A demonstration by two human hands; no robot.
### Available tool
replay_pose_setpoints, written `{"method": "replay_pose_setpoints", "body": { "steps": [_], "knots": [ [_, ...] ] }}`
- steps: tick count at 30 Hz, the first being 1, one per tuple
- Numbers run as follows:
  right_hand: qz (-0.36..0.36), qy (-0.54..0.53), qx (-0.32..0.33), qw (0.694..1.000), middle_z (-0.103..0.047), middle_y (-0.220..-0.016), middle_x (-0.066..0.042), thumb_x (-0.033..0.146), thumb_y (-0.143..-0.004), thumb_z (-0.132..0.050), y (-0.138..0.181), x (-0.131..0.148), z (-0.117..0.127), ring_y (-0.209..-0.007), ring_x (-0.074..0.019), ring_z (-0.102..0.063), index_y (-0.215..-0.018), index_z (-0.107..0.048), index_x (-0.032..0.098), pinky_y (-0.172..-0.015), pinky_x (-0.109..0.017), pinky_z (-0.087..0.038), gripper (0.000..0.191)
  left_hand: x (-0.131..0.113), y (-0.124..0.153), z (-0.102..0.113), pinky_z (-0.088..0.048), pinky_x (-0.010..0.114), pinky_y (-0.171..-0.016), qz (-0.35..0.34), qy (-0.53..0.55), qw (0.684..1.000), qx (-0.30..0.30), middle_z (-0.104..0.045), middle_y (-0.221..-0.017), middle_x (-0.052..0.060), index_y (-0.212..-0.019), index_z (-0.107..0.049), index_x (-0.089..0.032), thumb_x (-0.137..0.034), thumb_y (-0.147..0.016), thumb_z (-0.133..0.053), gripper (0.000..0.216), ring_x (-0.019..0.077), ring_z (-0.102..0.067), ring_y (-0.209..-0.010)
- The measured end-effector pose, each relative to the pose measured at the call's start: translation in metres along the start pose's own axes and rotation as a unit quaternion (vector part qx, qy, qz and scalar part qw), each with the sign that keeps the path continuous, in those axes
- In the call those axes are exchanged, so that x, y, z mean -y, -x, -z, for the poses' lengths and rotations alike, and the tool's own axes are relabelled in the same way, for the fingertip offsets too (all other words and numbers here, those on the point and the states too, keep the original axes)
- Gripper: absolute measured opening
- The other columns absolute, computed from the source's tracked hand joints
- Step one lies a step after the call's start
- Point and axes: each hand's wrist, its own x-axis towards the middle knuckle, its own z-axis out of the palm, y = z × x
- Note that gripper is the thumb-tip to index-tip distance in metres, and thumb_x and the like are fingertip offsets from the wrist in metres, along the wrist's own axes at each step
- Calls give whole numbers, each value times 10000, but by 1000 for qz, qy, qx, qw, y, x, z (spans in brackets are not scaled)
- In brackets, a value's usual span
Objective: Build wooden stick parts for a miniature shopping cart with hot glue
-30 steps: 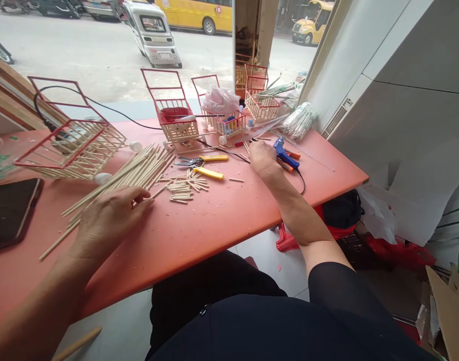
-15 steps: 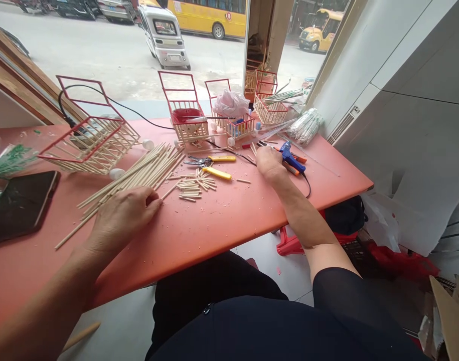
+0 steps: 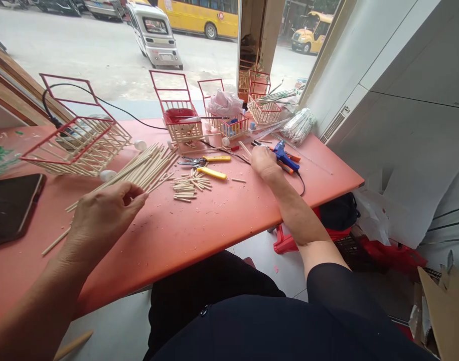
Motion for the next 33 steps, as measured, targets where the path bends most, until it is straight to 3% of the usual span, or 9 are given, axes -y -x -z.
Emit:
{"method": "replay_pose_setpoints", "body": {
  "steps": [6, 13, 15, 19, 22, 25, 28, 30, 33],
  "knots": [
    [43, -15, -25, 999, -770, -1381, -274, 131, -1074, -539, 1, -8, 5, -1329, -358, -722, -1358, -783, 45, -1129, -397, -538, 385, -14, 4, -3, -397, 331, -717, -47, 130, 990, -10, -688, -712, 18, -806, -658, -261, -407, -861, -612, 163, 223, -631, -690],
    [130, -146, -46, 980, -829, -1003, -121, 126, -972, -633, -4, -26, 6, -960, -228, -735, -923, -780, 136, -885, -289, -529, 156, -40, 9, -25, -429, 304, -714, -140, 154, 978, 2, -698, -739, 3, -835, -641, -248, -274, -903, -601, 83, 192, -622, -677],
    [177, -248, 8, 952, -769, -820, -52, 135, -964, -649, -3, -29, 6, -769, -169, -679, -839, -706, 158, -737, -258, -509, 139, -49, 9, -34, -437, 298, -710, -164, 145, 976, 11, -705, -757, 9, -847, -640, -244, -233, -915, -609, 76, 193, -630, -691],
    [292, -435, 159, 837, -691, -706, 10, 194, -945, -745, -2, -26, -1, -642, -115, -631, -848, -646, 174, -561, -201, -468, 140, -65, 11, -52, -463, 318, -731, -205, 86, 973, 67, -749, -855, 67, -858, -652, -224, -158, -970, -560, 160, 226, -687, -780],
    [346, -473, 231, 777, -711, -727, -1, 301, -905, -852, -3, -18, -9, -634, -106, -645, -869, -656, 164, -539, -185, -493, 242, -69, 11, -58, -476, 347, -727, -196, 50, 975, 87, -790, -991, 118, -886, -706, -209, -200, -998, -593, 160, 274, -736, -874],
    [395, -467, 271, 744, -718, -724, -6, 383, -917, -861, 1, -6, -16, -604, -90, -619, -858, -658, 160, -531, -175, -493, 308, -64, 3, -54, -523, 364, -795, -156, 139, 976, 59, -817, -997, 105, -919, -774, -207, -253, -977, -662, 134, 276, -760, -902],
    [441, -445, 292, 723, -726, -740, -3, 360, -964, -793, 15, 8, -20, -617, -92, -622, -872, -653, 166, -560, -182, -509, 256, -57, -9, -43, -551, 340, -765, -75, 331, 939, 57, -810, -896, 72, -1010, -833, -197, -349, -922, -754, 192, 219, -724, -780],
    [458, -431, 310, 713, -715, -724, 14, 317, -981, -740, 29, 18, -22, -610, -98, -613, -889, -643, 177, -571, -193, -507, 194, -54, -16, -38, -521, 307, -638, 5, 473, 877, 85, -790, -861, 67, -1073, -839, -172, -444, -857, -840, 346, 165, -635, -643],
    [471, -397, 326, 717, -730, -742, 13, 252, -1000, -672, 49, 30, -24, -660, -110, -625, -888, -630, 190, -645, -215, -507, 135, -53, -21, -36, -460, 259, -565, 73, 609, 785, 88, -727, -793, 52, -918, -823, -142, -467, -690, -991, 431, 117, -553, -611]
  ]
}}
